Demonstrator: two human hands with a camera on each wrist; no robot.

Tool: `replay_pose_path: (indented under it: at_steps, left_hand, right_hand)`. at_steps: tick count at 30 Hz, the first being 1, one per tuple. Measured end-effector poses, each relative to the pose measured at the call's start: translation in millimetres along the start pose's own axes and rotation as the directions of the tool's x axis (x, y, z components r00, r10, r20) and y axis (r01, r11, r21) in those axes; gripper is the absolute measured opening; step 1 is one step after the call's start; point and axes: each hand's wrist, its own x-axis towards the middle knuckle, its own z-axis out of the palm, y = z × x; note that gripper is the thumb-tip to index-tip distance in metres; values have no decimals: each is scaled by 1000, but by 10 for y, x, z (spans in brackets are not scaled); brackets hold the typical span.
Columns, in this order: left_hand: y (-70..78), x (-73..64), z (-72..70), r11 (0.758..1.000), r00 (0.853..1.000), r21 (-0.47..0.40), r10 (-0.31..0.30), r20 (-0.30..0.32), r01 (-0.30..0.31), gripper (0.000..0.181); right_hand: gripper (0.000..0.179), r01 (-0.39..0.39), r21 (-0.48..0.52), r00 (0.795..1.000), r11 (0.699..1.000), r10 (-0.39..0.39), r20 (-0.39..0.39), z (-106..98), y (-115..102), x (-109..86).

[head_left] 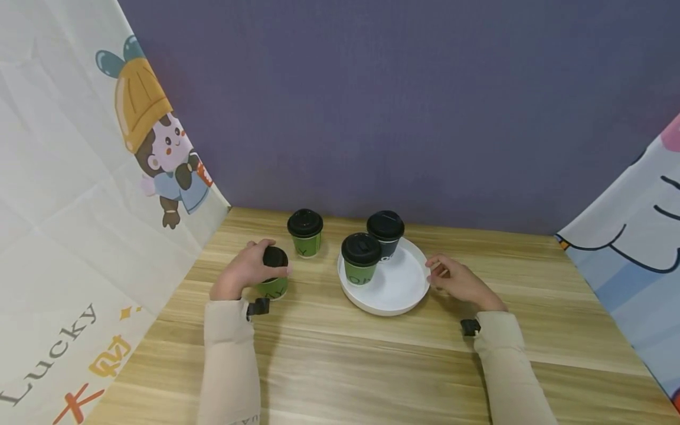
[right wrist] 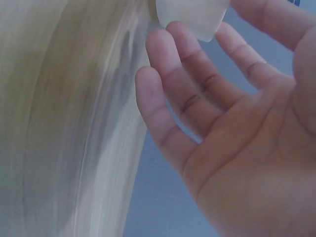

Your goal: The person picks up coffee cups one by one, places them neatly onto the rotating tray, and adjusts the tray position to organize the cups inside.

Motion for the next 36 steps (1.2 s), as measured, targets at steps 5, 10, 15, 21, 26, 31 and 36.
replay_pose_path:
  at_steps: [5, 10, 15, 21, 26, 31, 36]
  left_hand:
    - [-13, 6, 9, 1000, 999, -13, -18, 35, 19, 113]
    - [-16, 28, 33, 999, 999, -13, -34, 43, 34, 114]
    - [5, 40, 37, 999, 999, 0, -32, 11, 32, 111]
    - [56, 62, 59, 1000, 999, 9, -1, -38, 1, 104]
    - [128, 65, 79, 999, 995, 9, 54, -85, -53, 97]
    - [220, 69, 106, 989, 983, 10, 147, -115, -146, 90]
    - [333, 66, 122, 986, 982, 4, 167, -93, -167, 96]
  right_hand:
    - [37, -7, 5, 1000, 1000, 7, 8, -1, -21, -17]
    - [35, -2, -17, 1000, 1000, 2, 2, -1, -39, -26]
    - [34, 11, -20, 1000, 1000, -11, 12, 1, -64, -27]
    - [34, 27, -48, 1000, 998, -27, -4, -4, -57, -22]
    - [37, 42, -77, 994, 996, -50, -96, 16, -21, 7]
    - [46, 32, -107, 983, 994, -51, -179, 89, 48, 76]
    - [47, 6, -110, 988, 994, -22, -150, 150, 49, 116]
